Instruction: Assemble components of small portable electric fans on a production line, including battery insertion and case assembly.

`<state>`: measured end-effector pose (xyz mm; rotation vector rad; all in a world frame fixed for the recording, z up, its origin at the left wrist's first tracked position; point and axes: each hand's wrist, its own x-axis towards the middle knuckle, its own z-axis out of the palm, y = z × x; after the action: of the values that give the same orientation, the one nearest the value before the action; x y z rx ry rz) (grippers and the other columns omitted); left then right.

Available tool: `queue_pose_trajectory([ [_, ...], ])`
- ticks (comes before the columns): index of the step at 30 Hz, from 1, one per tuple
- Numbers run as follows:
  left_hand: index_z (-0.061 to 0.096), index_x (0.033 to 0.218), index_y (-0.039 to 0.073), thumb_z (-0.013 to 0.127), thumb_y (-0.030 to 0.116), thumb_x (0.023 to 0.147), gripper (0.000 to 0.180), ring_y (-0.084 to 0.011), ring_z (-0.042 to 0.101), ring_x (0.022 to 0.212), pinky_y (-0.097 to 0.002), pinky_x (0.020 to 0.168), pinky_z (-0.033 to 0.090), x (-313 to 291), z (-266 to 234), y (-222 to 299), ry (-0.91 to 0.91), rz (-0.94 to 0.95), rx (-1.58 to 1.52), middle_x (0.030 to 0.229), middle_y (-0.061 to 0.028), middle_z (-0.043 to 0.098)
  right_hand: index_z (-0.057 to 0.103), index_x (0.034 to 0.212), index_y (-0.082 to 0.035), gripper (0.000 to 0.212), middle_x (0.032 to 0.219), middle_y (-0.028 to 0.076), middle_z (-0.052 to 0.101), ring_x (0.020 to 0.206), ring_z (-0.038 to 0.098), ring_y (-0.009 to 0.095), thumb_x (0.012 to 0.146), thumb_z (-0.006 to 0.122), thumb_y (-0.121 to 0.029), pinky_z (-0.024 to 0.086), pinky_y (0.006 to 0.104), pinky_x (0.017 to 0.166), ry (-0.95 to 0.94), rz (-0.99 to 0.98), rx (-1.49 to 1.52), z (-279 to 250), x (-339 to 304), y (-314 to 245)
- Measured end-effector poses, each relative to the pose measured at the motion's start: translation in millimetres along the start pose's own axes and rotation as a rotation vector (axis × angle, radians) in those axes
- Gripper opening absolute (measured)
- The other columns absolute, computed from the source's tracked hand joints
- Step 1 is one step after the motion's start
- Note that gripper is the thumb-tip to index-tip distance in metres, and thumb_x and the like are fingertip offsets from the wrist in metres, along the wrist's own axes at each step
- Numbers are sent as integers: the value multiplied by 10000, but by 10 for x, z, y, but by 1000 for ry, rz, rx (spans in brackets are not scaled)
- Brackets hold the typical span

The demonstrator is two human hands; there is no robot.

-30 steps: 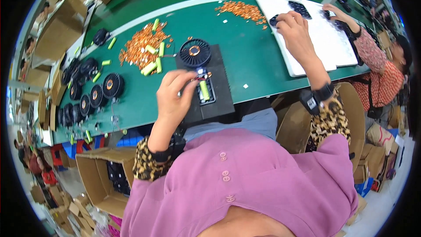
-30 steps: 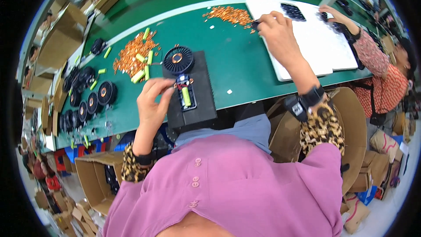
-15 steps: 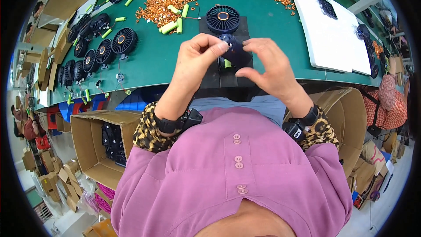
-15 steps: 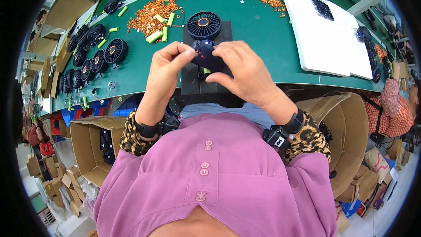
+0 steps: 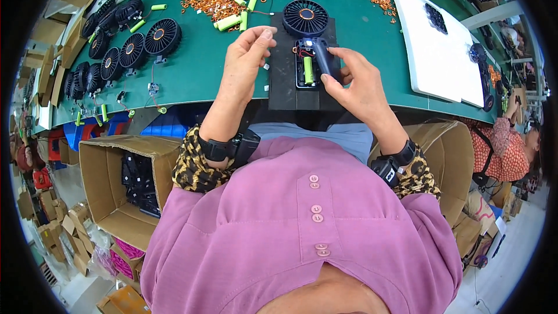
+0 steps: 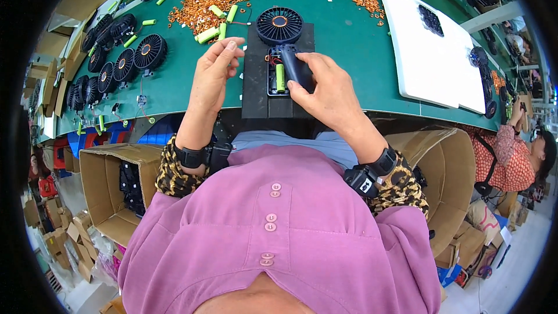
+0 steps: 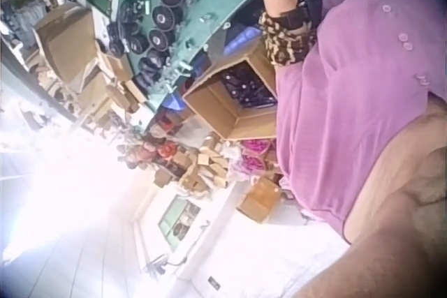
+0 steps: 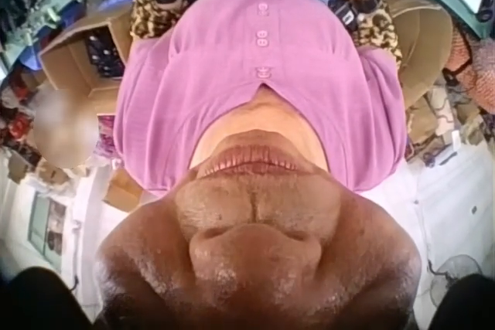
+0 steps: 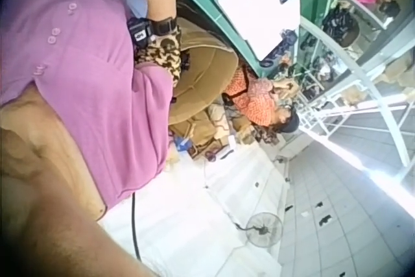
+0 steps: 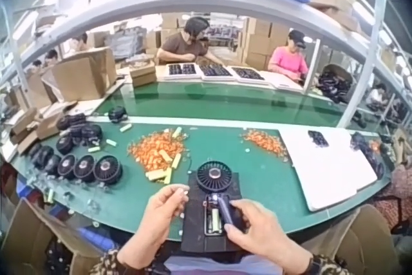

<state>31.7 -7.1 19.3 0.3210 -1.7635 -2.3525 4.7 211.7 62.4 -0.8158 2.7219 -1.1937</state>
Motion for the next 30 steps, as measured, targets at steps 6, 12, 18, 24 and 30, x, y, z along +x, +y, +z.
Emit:
queue_pose_trajectory([
  [6, 664, 1038, 54, 626, 206, 901, 208, -26, 452, 702, -178, 586, 352, -60, -97, -95, 15, -7, 35, 844, 26, 597, 594, 1112, 51, 453, 1110, 218, 612, 952, 627, 356, 767, 666, -234, 514, 400, 819, 26, -88, -147, 147, 125, 22],
  [12, 674, 1010, 50, 624, 176, 898, 175, -26, 456, 706, -175, 590, 351, -87, -144, -143, 29, -16, 27, 830, 23, 599, 607, 1066, 83, 452, 1095, 225, 612, 941, 633, 361, 774, 655, -258, 515, 411, 834, 52, -142, -306, 238, 213, -85],
  [18, 676, 1019, 49, 617, 176, 912, 176, -16, 455, 679, -158, 590, 350, -93, -120, -183, 18, 14, 31, 822, 34, 600, 602, 1037, 115, 467, 1078, 271, 594, 843, 653, 385, 788, 636, -279, 548, 412, 757, 32, -175, -476, 319, 221, -125],
  [24, 676, 1011, 46, 614, 174, 914, 173, -17, 456, 680, -159, 590, 350, -77, -110, -206, 24, -3, 41, 822, 32, 600, 589, 957, 100, 335, 1041, 254, 576, 745, 654, 385, 831, 598, -211, 555, 419, 661, 0, -207, -524, 366, 232, -144],
  [30, 675, 1014, 44, 612, 167, 913, 171, -15, 447, 676, -161, 589, 344, -79, -133, -255, 15, -4, 40, 817, 32, 598, 589, 1078, 77, 280, 1109, 216, 587, 815, 653, 365, 862, 547, -96, 548, 420, 697, -125, -139, -654, 359, 228, -158],
])
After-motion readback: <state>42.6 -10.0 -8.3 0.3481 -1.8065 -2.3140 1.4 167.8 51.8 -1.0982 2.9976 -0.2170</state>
